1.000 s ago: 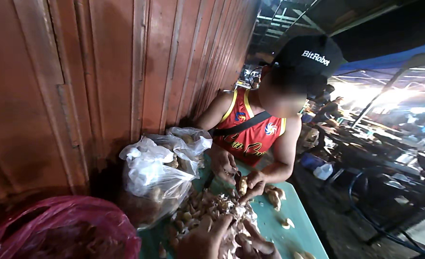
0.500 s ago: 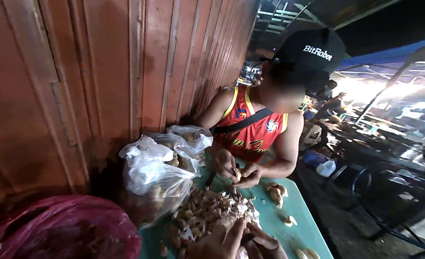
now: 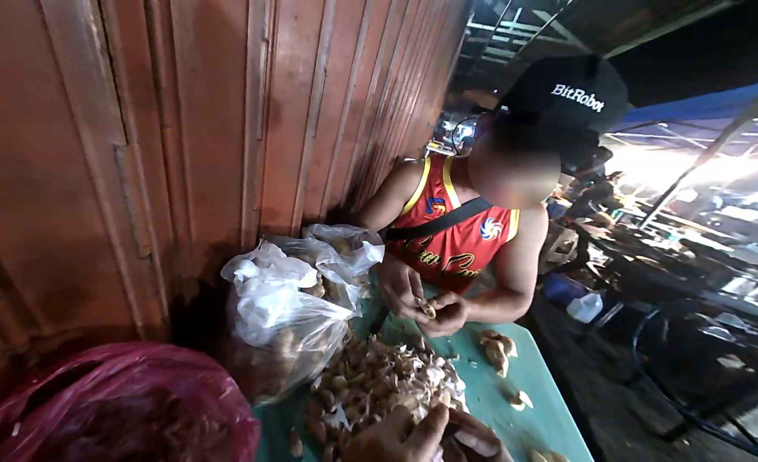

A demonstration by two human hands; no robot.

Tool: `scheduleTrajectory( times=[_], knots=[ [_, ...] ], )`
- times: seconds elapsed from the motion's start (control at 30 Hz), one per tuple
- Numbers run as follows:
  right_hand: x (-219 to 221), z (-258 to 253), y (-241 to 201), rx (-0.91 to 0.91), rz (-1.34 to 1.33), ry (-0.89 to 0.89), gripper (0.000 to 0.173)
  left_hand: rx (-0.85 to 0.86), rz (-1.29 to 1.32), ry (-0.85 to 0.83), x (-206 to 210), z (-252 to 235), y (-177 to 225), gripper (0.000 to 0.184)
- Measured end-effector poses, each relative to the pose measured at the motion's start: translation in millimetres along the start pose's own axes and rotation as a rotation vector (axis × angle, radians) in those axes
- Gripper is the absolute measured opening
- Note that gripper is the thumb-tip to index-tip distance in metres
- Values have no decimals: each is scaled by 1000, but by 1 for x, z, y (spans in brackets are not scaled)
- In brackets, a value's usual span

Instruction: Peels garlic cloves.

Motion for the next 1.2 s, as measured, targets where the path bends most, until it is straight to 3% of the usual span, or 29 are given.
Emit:
scheduleTrajectory(
  times=[0.2, 0.37, 0.53, 0.77, 0.93, 1.2],
  knots=[
    [-11, -3, 16, -57, -33, -130, 31, -5, 104, -27, -1, 0, -5, 35],
    [-12, -4, 16, -39, -18, -120, 32, 4, 120, -95, -3, -2, -5, 38],
    [-5, -2, 3, 24, 3, -14, 28, 16, 79, -51, -2, -1, -5, 36],
    [-10, -3, 10, -14, -57, -89, 24, 26, 118, -7, -5, -1, -4, 32],
    [-10, -4, 17, 53, -107, -145, 30, 0, 125, -39, -8, -3, -6, 32],
    [-11, -2, 23, 186, -168, -118, 33, -94, 39, 72, -21, -3, -13, 36]
  ],
)
Point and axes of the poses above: each hand's wrist, its own z-axis away from the middle knuckle, its own x-axis out of the palm, y = z × x, the point moved 5 cm from there along -z, towards the middle knuckle, and after that the axes turned 9 degrees about x, right-handed, at the moved point
